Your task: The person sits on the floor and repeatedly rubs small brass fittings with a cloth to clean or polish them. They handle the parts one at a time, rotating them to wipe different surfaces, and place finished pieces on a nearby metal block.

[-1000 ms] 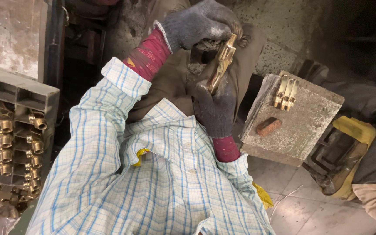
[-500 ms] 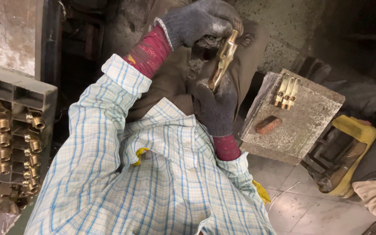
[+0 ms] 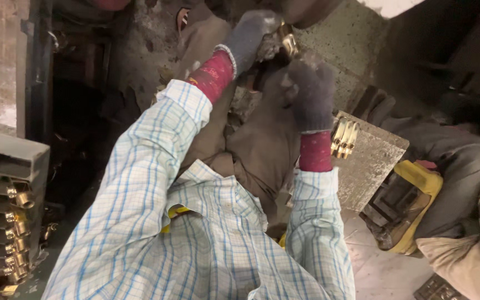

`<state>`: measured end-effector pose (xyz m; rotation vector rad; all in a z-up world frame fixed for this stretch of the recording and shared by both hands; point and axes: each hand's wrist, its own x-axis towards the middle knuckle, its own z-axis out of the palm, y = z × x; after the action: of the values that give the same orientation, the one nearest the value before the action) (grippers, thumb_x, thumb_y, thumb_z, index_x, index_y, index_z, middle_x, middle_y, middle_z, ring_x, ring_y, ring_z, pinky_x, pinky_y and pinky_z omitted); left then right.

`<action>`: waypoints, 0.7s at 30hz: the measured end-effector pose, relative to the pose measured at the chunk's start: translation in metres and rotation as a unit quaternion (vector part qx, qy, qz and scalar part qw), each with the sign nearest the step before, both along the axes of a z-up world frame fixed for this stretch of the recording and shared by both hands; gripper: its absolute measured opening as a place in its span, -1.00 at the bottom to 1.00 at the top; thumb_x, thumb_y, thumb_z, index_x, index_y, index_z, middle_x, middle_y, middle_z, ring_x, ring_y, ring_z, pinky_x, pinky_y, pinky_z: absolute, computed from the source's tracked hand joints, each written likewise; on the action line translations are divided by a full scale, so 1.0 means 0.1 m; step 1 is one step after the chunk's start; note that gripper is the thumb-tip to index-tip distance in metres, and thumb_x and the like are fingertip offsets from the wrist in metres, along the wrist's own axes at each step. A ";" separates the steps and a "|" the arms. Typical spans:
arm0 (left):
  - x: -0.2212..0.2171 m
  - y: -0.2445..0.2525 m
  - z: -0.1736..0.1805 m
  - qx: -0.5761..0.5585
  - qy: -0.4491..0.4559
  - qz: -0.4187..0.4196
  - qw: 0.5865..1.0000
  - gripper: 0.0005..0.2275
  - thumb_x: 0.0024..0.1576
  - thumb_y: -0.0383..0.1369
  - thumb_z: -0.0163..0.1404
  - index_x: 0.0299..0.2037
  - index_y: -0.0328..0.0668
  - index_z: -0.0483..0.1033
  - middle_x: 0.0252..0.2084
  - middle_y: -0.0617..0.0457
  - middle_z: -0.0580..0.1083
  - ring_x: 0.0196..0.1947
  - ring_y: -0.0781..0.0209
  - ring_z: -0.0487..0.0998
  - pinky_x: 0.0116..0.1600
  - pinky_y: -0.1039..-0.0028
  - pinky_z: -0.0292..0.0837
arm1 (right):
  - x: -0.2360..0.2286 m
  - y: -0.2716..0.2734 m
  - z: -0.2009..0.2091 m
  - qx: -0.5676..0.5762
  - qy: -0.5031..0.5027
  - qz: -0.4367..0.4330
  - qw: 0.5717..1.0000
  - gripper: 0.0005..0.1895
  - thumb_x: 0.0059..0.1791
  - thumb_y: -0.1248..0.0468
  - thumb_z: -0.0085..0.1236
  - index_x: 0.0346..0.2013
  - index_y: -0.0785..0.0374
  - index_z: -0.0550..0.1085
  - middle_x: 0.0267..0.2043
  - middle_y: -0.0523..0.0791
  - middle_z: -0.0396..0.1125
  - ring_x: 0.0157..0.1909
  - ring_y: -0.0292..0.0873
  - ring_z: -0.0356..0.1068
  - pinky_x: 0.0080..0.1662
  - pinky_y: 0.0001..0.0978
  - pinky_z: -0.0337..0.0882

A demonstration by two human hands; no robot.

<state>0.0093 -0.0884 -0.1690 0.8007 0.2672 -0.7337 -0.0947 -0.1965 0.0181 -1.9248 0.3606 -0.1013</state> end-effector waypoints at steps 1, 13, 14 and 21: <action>0.00 -0.05 -0.07 -0.005 0.029 0.011 1.000 -0.82 0.22 -0.31 -0.02 -0.22 -0.28 0.57 -0.39 0.05 0.52 -0.43 0.29 0.49 -0.30 0.44 0.44 | 0.05 -0.08 -0.02 -0.216 -0.110 0.102 0.965 -0.96 -0.11 0.44 0.14 -0.39 0.31 0.46 -0.41 -0.07 0.37 -0.37 -0.10 0.37 -0.35 -0.31 0.34; 0.23 0.55 0.66 0.052 -0.017 -0.090 0.994 -0.87 0.20 -0.36 0.04 -0.29 -0.27 0.54 -0.53 0.04 0.47 -0.64 0.28 0.38 -0.55 0.42 0.26 | 0.02 0.08 0.22 -0.173 0.051 0.151 0.972 -0.68 -0.06 0.28 0.18 -0.01 0.20 0.49 -0.23 -0.04 0.40 -0.30 -0.07 0.40 -0.24 -0.28 0.41; 0.11 0.75 0.82 0.070 -0.048 -0.129 0.988 -0.89 0.21 -0.37 0.06 -0.29 -0.25 0.53 -0.56 0.05 0.44 -0.68 0.30 0.30 -0.58 0.43 0.17 | -0.18 0.17 0.27 -0.058 0.130 0.098 0.985 -0.56 -0.01 0.26 0.13 0.18 0.21 0.50 -0.20 -0.05 0.41 -0.34 -0.15 0.39 -0.28 -0.34 0.42; -0.62 1.61 1.95 0.283 -0.426 -0.053 0.858 -0.78 0.22 -0.43 0.08 0.03 -0.36 0.56 -0.25 -0.07 0.52 -0.29 0.17 0.49 -0.17 0.39 0.38 | -0.89 0.29 0.13 0.108 0.006 -0.040 0.993 -0.37 -0.08 0.35 0.26 0.27 0.43 0.31 0.01 0.00 0.32 -0.09 -0.16 0.38 -0.11 -0.33 0.50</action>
<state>-0.0532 0.0730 0.0262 1.6333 -0.3951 -0.3312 -0.1837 -0.1672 0.0313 -1.6976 0.4393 -0.0990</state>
